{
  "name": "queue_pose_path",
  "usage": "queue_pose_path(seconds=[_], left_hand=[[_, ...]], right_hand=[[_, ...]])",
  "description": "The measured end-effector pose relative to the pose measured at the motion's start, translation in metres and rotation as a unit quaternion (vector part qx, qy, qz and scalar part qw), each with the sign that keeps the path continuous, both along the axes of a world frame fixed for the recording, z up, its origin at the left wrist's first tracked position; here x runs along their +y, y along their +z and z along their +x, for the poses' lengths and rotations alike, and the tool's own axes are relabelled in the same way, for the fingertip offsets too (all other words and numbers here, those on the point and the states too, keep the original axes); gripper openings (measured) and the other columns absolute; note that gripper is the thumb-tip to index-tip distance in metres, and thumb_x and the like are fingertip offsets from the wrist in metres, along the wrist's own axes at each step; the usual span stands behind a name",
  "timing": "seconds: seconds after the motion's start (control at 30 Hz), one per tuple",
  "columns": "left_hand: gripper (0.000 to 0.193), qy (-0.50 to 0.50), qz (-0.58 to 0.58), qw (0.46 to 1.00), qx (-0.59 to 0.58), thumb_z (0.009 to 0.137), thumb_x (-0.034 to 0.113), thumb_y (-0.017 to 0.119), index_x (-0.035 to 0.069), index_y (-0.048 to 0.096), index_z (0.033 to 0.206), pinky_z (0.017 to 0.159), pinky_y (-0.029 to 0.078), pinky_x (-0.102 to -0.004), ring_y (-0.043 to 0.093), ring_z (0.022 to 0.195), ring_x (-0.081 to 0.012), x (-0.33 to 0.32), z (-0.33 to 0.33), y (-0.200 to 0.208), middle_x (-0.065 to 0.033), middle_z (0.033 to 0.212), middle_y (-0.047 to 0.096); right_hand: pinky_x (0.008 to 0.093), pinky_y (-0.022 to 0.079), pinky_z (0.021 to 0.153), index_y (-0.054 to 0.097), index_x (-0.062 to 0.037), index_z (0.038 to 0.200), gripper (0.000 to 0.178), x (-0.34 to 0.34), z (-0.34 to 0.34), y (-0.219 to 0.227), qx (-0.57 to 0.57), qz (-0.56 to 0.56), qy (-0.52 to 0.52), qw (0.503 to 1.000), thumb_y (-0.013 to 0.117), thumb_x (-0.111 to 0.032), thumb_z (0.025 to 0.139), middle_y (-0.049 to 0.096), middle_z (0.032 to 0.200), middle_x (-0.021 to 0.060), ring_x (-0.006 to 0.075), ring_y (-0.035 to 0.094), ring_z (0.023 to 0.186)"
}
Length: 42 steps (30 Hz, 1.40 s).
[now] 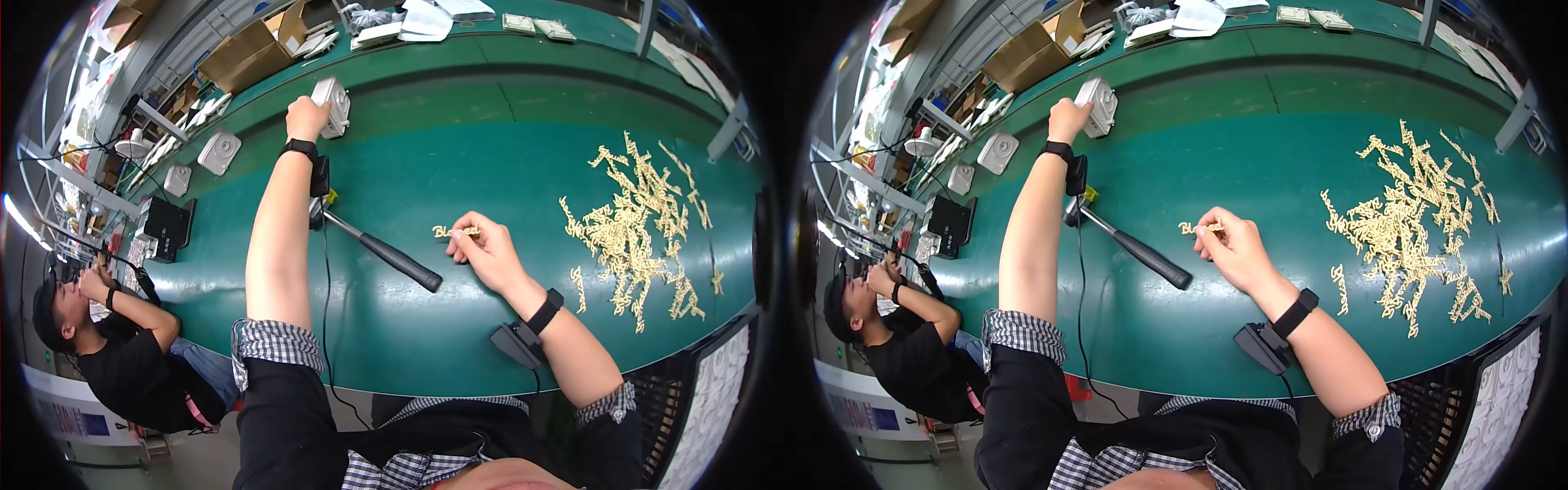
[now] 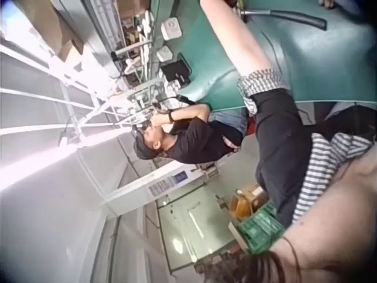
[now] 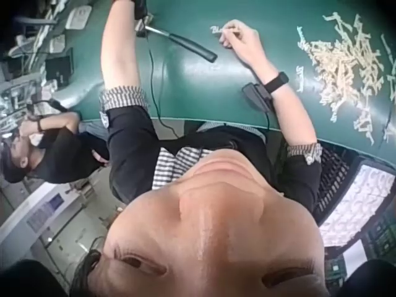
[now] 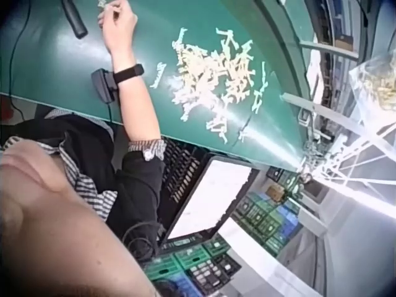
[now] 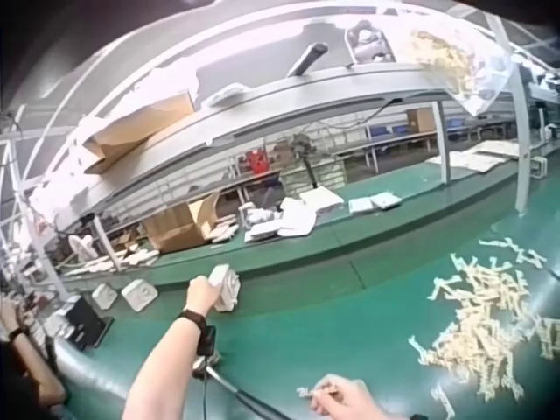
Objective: The person picks up a gold emblem and fits it onto a white speaker housing, then uses a mallet to hammer it into place. They repeat this process for a second speaker housing before setting both finished units aside.
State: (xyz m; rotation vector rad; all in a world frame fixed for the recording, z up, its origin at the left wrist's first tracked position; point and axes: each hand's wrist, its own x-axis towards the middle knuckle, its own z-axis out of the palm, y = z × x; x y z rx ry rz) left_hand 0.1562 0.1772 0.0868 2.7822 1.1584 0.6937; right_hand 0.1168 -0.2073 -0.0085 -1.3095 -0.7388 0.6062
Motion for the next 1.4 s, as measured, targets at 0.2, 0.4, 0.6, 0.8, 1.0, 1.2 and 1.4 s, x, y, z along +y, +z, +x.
queue_pose_path(seconds=[0.2, 0.4, 0.6, 0.8, 1.0, 1.2, 1.4], left_hand=[[0.054, -0.137, 0.019, 0.99, -0.026, 0.075, 0.044, 0.069, -0.009, 0.063, 0.082, 0.069, 0.053, -0.04, 0.067, 0.075, -0.035, -0.084, -0.044, 0.029, -0.0253, 0.078, 0.065], [0.049, -0.247, -0.052, 0.966, -0.051, 0.076, 0.037, 0.069, -0.011, 0.061, 0.087, 0.063, 0.051, -0.0443, 0.065, 0.071, -0.039, -0.203, -0.095, 0.025, -0.0256, 0.073, 0.064], [0.056, -0.347, -0.437, 0.826, -0.073, 0.083, 0.027, 0.066, -0.01, 0.049, 0.121, 0.063, 0.052, -0.0397, 0.065, 0.068, -0.0342, -0.281, -0.12, 0.024, -0.0197, 0.071, 0.064], [0.037, -0.478, 0.027, 0.87, -0.121, 0.088, 0.017, 0.06, -0.002, 0.056, 0.12, 0.071, 0.052, -0.0318, 0.066, 0.08, -0.0251, -0.213, -0.104, 0.008, -0.0152, 0.094, 0.066], [0.029, -0.378, -0.266, 0.885, -0.052, 0.083, 0.009, 0.066, 0.003, 0.064, 0.111, 0.077, 0.052, -0.0339, 0.063, 0.094, -0.025, -0.224, -0.114, -0.004, -0.0121, 0.11, 0.063], [0.029, -0.599, 0.015, 0.789, -0.134, 0.08, 0.004, 0.067, 0.004, 0.066, 0.109, 0.077, 0.053, -0.0334, 0.064, 0.091, -0.0249, -0.261, -0.131, 0.024, -0.0113, 0.107, 0.065], [0.027, -0.574, -0.017, 0.813, -0.089, 0.08, -0.003, 0.063, 0.006, 0.068, 0.105, 0.076, 0.053, -0.0316, 0.064, 0.091, -0.0235, -0.235, -0.134, 0.025, -0.0105, 0.104, 0.065]], right_hand=[[0.0222, 0.047, 0.063, 0.055, -0.0017, 0.095, 0.011, -0.003, 0.004, 0.001, 0.001, 0.022, -0.01, 1.0, 0.052, -0.013, 0.095, 0.063, 0.082, 0.0059, 0.0079, 0.057, 0.07], [0.03, 0.045, 0.09, 0.055, -0.0039, 0.098, 0.011, 0.01, 0.0, 0.002, -0.038, 0.202, -0.117, 0.972, 0.05, -0.013, 0.096, 0.059, 0.12, 0.0143, 0.0168, 0.056, 0.108], [0.0326, 0.04, 0.099, 0.055, -0.0045, 0.103, 0.012, -0.007, -0.006, 0.009, 0.057, 0.284, -0.16, 0.944, 0.049, -0.013, 0.097, 0.054, 0.129, 0.0165, 0.0212, 0.052, 0.117], [0.0314, 0.041, 0.097, 0.058, -0.0027, 0.099, 0.013, -0.014, -0.01, 0.018, 0.029, 0.253, -0.17, 0.952, 0.051, -0.013, 0.096, 0.059, 0.12, 0.0159, 0.02, 0.057, 0.107], [0.0297, 0.04, 0.094, 0.061, -0.001, 0.088, 0.014, -0.021, -0.006, 0.015, -0.065, 0.216, -0.171, 0.959, 0.058, -0.014, 0.092, 0.062, 0.109, 0.0124, 0.0186, 0.057, 0.101], [0.0325, 0.04, 0.093, 0.062, -0.0011, 0.089, 0.014, -0.022, -0.011, 0.03, -0.221, 0.182, -0.186, 0.94, 0.064, -0.015, 0.085, 0.062, 0.106, 0.0113, 0.0216, 0.053, 0.105], [0.0337, 0.04, 0.096, 0.062, -0.0016, 0.102, 0.029, -0.02, -0.02, 0.038, -0.234, 0.184, -0.203, 0.933, 0.068, -0.017, 0.079, 0.061, 0.108, 0.0122, 0.0225, 0.053, 0.109]])
